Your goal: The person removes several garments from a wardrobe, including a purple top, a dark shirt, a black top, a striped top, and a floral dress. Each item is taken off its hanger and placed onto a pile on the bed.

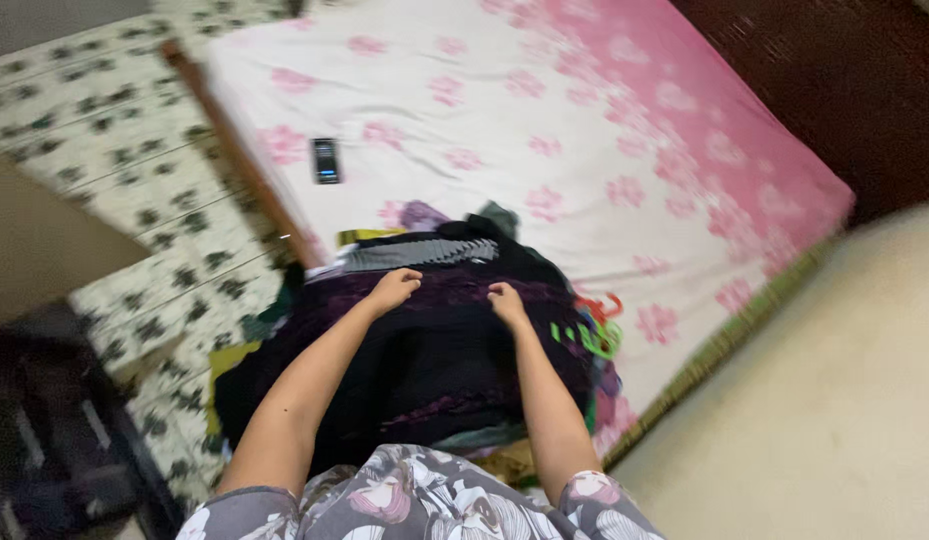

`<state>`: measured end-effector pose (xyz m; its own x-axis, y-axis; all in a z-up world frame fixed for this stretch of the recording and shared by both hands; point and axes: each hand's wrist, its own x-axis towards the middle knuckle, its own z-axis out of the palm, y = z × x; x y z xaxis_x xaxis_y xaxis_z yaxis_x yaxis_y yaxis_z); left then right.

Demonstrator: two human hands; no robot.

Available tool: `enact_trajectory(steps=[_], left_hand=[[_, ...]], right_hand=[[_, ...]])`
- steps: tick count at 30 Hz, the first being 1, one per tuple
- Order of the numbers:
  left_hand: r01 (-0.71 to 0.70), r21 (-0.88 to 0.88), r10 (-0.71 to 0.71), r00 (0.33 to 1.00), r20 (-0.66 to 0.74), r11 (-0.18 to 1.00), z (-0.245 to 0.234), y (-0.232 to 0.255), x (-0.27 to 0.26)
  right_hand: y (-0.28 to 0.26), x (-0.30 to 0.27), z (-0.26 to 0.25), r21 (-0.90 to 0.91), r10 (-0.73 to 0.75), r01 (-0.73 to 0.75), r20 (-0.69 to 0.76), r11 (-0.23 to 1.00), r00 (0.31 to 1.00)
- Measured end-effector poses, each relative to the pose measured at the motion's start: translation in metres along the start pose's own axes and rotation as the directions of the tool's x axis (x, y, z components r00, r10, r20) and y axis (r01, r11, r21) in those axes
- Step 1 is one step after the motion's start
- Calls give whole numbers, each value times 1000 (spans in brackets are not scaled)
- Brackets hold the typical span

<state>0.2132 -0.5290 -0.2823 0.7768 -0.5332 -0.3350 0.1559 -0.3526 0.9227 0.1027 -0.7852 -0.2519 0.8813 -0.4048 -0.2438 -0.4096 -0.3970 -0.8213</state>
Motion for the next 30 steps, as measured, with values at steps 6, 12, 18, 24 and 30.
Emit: enact_trajectory(steps=[6, 12, 18, 24, 30], left_hand=[[76, -109, -111, 925, -362, 991, -135, -56, -124], [26, -254, -189, 739, -646, 967, -249, -111, -289], [-102, -294, -200, 524, -828, 950, -327, -170, -450], [-364, -189, -70, 315, -946, 912, -383, -213, -578], [-247, 106, 97, -47, -994, 963, -414, -163, -720]], right_hand=[[-116, -20, 162, 177, -95, 22, 416, 984, 905], [-217, -96, 342, 221, -300, 203, 689, 954, 659], [-285, -223, 505, 199, -360, 420, 865, 886, 350], [-330, -369, 647, 492, -531, 393, 847, 777, -12], [-382, -485, 723, 640, -649, 274, 758, 718, -69]])
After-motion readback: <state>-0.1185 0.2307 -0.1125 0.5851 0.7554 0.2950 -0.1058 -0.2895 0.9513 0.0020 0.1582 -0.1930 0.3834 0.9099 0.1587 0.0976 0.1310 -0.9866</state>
